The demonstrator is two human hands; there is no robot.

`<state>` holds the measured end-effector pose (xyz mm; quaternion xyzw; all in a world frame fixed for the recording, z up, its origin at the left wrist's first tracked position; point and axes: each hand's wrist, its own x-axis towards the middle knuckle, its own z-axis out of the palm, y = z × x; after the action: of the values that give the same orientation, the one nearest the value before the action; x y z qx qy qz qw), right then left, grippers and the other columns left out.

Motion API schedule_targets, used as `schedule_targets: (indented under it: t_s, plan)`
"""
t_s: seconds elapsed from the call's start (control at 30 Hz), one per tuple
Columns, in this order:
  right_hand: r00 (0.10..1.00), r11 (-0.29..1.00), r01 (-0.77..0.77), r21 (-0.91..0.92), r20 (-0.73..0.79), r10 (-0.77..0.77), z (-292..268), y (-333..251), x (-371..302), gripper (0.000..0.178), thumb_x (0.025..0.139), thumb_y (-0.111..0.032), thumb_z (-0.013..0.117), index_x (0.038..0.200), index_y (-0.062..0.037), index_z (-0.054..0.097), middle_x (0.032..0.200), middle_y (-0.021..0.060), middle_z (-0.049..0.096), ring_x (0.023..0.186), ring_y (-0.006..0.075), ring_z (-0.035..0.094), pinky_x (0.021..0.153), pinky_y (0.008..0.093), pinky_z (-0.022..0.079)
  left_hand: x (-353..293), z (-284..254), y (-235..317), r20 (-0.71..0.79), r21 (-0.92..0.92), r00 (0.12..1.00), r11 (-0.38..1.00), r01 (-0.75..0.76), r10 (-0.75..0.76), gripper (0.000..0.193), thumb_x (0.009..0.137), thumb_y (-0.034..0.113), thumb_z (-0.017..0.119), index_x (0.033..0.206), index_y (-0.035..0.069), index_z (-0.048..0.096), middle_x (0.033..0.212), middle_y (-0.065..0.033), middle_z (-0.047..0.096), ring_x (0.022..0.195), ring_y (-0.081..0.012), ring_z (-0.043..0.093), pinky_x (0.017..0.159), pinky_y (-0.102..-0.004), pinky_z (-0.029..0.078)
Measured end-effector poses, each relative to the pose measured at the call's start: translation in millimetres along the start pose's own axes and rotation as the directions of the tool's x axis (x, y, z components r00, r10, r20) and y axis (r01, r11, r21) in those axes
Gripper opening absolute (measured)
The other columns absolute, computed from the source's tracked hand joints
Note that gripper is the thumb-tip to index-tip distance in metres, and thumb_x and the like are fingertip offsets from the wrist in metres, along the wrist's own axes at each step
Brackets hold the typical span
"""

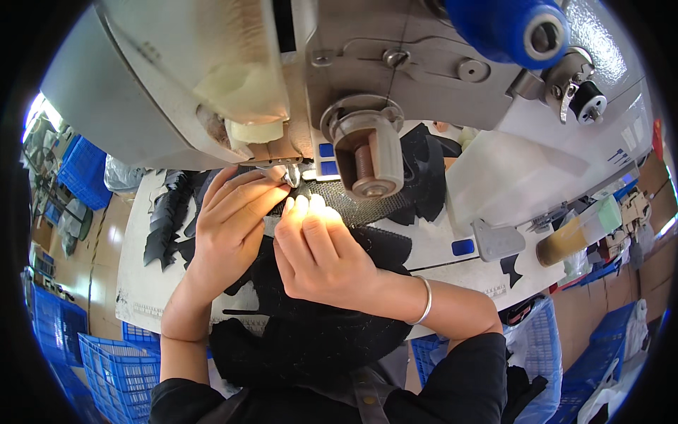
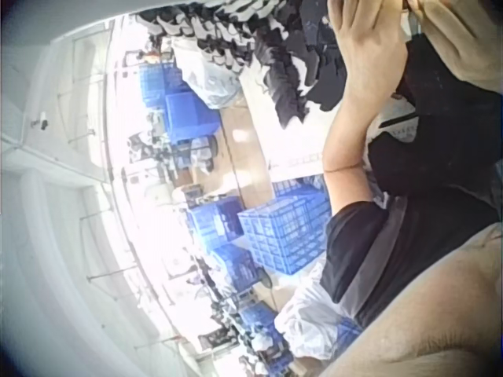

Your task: The person aligns cut fabric pieces onto shoe upper components and stitches them together using a sewing machine.

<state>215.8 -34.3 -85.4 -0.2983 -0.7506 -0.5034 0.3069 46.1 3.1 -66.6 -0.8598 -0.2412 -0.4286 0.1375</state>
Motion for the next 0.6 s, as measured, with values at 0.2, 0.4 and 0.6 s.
schedule_targets:
  t_s: [0.2,0.4,0.6]
  plan:
    - [0.997,0.993,0.027,-0.117,0.081,-0.018,-0.6,-9.5,7.6,0.014,0.076,-0.003,0.063,0.082,0.0075,0.068,0.082,0.0130,0.063,0.074,0.0226,0.064,0.059,0.0268,0.049,-1.3,4.9,-7.8,-0.039,-0.088,0.998,0.995,0.039,-0.042,0.025,0.073,-0.002,0.063,0.097,0.001,0.071,0.105,-0.0092,0.069,0.100,-0.0272,0.065,0.093,-0.0434,0.047]
    - [0.988,0.976,0.080,-0.203,0.143,-0.051,-1.7,-11.5,11.7,0.020,0.075,-0.008,0.059,0.084,0.0075,0.068,0.083,0.0144,0.063,0.074,0.0229,0.064,0.060,0.0265,0.048,-2.5,13.3,-16.4,-0.083,-0.152,0.996,0.988,-0.001,-0.011,0.021,0.073,0.003,0.068,0.093,0.000,0.072,0.099,-0.0099,0.070,0.097,-0.0286,0.066,0.087,-0.0406,0.049]
    - [0.974,0.974,0.063,-0.219,0.226,-0.013,-0.5,-20.0,14.3,0.023,0.077,-0.011,0.058,0.085,0.0082,0.068,0.083,0.0136,0.062,0.075,0.0233,0.062,0.061,0.0266,0.048,-1.9,19.5,-17.7,-0.142,-0.160,0.990,0.987,-0.013,-0.010,0.024,0.068,0.002,0.070,0.092,0.001,0.069,0.099,-0.0079,0.071,0.091,-0.0266,0.067,0.078,-0.0356,0.049]
